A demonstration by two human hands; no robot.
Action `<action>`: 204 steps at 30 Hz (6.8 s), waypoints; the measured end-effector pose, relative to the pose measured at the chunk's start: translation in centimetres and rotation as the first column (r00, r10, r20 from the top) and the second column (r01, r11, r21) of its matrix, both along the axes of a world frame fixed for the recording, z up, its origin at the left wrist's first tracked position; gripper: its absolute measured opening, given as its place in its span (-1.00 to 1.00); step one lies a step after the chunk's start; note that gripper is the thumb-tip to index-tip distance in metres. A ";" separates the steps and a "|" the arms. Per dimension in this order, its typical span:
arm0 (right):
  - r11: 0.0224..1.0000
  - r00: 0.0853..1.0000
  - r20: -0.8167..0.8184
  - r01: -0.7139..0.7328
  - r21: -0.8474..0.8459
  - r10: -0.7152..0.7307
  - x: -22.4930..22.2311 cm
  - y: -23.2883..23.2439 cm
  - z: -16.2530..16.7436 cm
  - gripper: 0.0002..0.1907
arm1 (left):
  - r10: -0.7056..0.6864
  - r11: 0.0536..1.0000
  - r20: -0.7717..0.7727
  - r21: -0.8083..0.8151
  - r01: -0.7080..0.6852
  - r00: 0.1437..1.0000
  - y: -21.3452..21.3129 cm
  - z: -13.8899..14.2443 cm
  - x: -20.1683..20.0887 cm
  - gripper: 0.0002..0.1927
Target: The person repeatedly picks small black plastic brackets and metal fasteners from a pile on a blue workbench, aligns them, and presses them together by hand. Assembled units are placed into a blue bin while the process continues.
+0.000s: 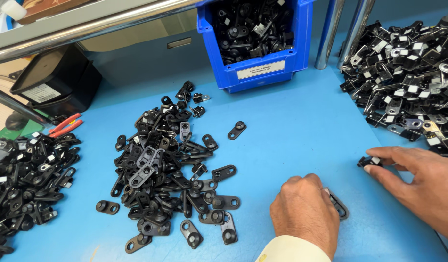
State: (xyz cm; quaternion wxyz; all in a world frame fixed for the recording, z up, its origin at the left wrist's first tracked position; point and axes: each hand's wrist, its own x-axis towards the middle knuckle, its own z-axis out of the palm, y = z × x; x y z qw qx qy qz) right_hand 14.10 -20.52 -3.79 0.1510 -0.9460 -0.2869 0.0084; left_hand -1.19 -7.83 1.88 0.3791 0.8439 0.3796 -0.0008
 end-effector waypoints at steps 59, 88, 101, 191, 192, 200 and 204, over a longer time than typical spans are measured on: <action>0.757 0.540 -0.839 0.518 0.398 0.072 -2.4 -0.1 -0.7 -0.67 | 0.225 0.963 0.278 -0.211 -0.169 0.934 -2.8 -2.2 2.7 -0.66; 0.766 0.611 -0.790 0.479 0.429 0.061 -1.9 1.0 -1.2 -0.76 | -0.066 0.995 0.021 -0.068 0.067 0.998 -3.0 -0.1 3.0 -0.52; 0.816 0.425 -0.905 0.522 0.250 0.006 -0.5 0.3 0.0 -0.69 | 0.450 0.787 0.208 -0.552 -0.276 0.869 -1.2 -2.4 2.3 -0.65; 0.597 0.422 -0.885 0.665 0.448 0.194 -2.5 -0.3 -1.3 -0.74 | 0.709 0.108 -0.106 -0.961 -0.256 0.697 -2.0 0.2 1.9 -0.70; 0.579 0.425 -0.882 0.674 0.458 0.203 -2.7 -0.1 -1.1 -0.74 | 0.720 0.124 -0.106 -0.953 -0.277 0.686 -2.2 0.3 2.1 -0.70; 0.556 0.227 -0.968 0.793 0.249 0.111 -4.7 1.3 1.9 -0.71 | 0.724 0.413 0.063 -0.837 -0.359 0.687 -2.8 0.7 2.1 -0.70; 0.605 0.216 -0.976 0.772 0.196 0.041 -4.6 0.7 2.3 -0.66 | 0.748 0.240 -0.025 -0.922 -0.305 0.663 -2.0 0.7 1.7 -0.70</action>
